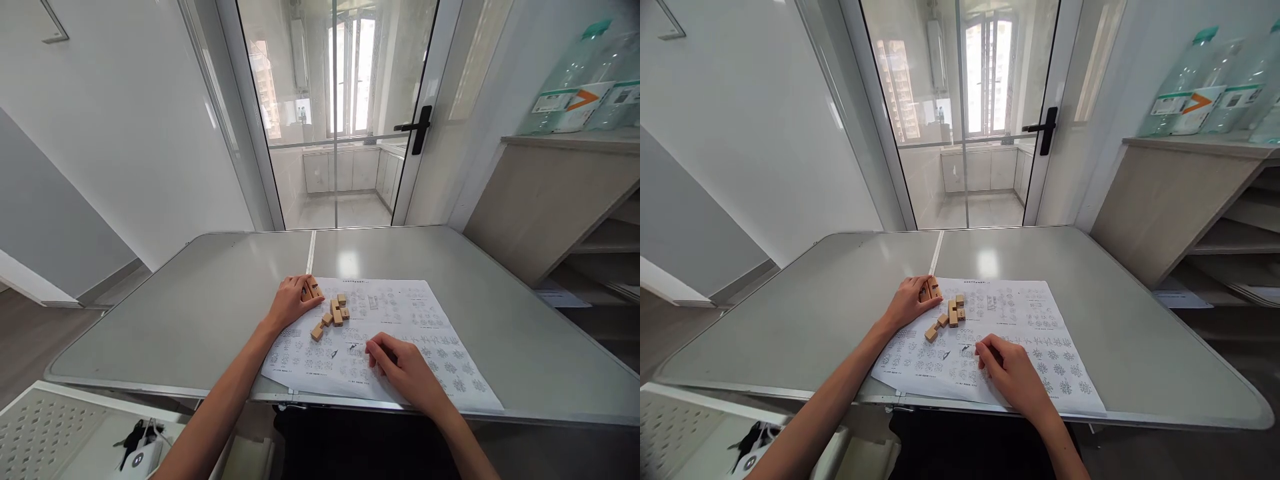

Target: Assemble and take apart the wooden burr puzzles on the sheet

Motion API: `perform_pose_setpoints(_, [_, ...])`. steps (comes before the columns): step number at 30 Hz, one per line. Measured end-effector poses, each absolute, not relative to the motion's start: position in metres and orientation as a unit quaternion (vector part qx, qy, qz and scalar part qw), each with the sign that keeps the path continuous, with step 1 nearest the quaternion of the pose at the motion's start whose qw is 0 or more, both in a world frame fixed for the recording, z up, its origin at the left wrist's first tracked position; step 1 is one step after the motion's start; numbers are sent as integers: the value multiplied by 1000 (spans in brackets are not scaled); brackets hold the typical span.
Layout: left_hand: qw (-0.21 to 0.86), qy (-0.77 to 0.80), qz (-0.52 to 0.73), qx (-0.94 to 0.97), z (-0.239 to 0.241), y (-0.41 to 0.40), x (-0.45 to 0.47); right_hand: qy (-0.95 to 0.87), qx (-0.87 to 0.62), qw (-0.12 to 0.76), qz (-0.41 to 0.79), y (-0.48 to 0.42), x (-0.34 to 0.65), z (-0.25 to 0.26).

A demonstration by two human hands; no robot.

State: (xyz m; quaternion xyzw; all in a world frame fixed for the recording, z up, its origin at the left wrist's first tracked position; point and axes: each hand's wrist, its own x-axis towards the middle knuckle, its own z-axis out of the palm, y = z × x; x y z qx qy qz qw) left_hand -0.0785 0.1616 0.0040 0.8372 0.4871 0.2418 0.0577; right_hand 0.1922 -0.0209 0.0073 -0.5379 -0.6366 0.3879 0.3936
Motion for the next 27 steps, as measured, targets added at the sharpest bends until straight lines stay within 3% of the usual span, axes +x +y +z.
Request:
perform_pose_setpoints(7, [80, 499, 266, 821, 8, 158, -76, -639, -538, 390, 388, -19, 193, 3])
perform_pose_setpoints(15, [248, 476, 363, 762, 25, 146, -49, -631, -520, 416, 398, -19, 191, 5])
perform_pose_setpoints(22, [352, 374, 302, 803, 38, 111, 20, -484, -549, 610, 303, -28, 195, 3])
perform_pose_setpoints(27, [251, 294, 267, 883, 38, 92, 58, -409, -562, 681, 232, -28, 198, -6])
